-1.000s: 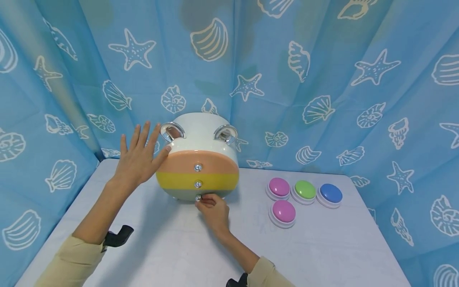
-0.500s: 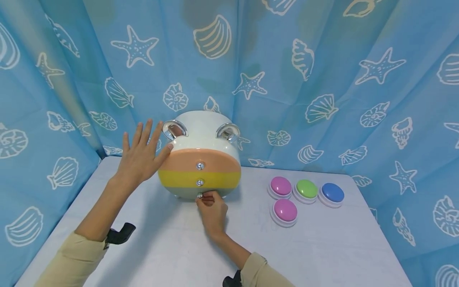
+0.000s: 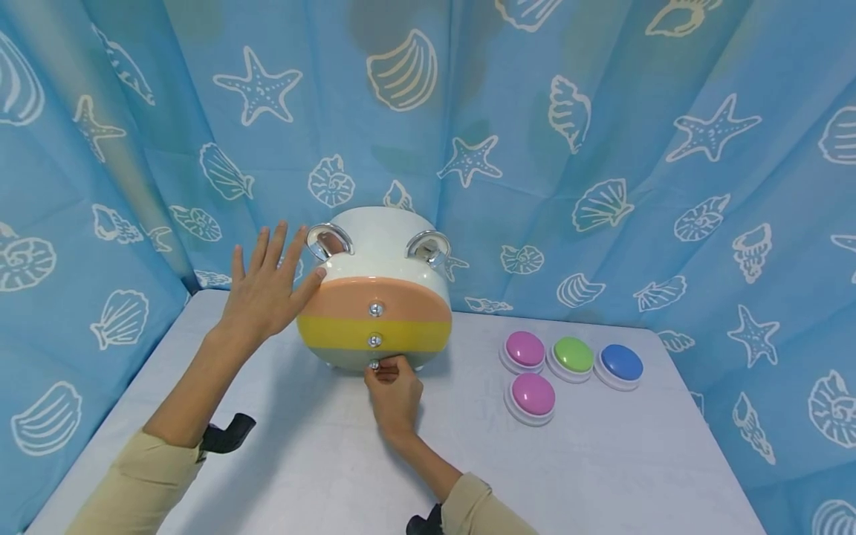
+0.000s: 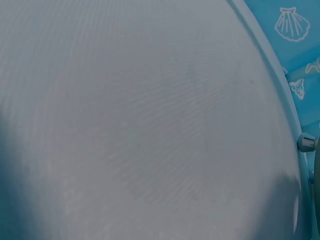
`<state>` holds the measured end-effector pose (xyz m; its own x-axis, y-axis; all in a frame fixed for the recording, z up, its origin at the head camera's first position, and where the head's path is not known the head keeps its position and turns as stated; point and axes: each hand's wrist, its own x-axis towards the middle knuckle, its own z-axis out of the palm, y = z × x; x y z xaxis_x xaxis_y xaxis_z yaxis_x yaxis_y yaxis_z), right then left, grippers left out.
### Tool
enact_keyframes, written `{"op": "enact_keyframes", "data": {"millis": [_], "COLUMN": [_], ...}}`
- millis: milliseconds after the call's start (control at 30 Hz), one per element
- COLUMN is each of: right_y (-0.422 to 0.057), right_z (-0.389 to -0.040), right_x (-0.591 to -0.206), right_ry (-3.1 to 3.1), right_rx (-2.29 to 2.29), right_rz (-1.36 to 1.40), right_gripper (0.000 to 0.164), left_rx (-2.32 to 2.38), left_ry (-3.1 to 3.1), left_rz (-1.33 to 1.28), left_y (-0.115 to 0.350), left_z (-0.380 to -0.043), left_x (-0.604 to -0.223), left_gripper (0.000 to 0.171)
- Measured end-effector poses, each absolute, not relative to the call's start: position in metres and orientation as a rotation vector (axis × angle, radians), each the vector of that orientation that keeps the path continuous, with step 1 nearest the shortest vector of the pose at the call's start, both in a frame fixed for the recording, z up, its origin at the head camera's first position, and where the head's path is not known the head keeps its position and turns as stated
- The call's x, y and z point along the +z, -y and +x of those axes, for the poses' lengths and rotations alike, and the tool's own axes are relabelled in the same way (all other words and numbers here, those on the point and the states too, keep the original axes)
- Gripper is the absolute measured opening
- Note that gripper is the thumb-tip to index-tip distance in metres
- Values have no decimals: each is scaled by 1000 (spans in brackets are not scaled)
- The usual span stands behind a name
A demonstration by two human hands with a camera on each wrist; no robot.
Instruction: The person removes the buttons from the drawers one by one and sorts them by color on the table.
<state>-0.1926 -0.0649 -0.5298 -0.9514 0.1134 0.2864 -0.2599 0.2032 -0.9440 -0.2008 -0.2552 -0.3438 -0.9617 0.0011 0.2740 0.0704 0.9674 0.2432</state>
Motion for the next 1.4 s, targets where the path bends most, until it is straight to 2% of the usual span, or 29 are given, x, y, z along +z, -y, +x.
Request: {"op": "enact_keyframes", "data": {"millis": [567,900,1400], "right_y": [67,67,55], "right_z": [-186,-189,-157], "right_x": [-527,-533,-532], "right_ry": [2259,2240,2188], "right_rx": [1707,1674,1777], "right_rz": [165,135,210], "right_gripper": [22,16,17], "left_rx": [-367,-382,-382], "left_ry": [2840,2851,2840], "left_rz": [-43,-60,-70], "left_y": [258,255,255], "left_z": [-200,-200,-199], "left_x": [-343,-342,-342], "left_gripper": [77,76,76]}}
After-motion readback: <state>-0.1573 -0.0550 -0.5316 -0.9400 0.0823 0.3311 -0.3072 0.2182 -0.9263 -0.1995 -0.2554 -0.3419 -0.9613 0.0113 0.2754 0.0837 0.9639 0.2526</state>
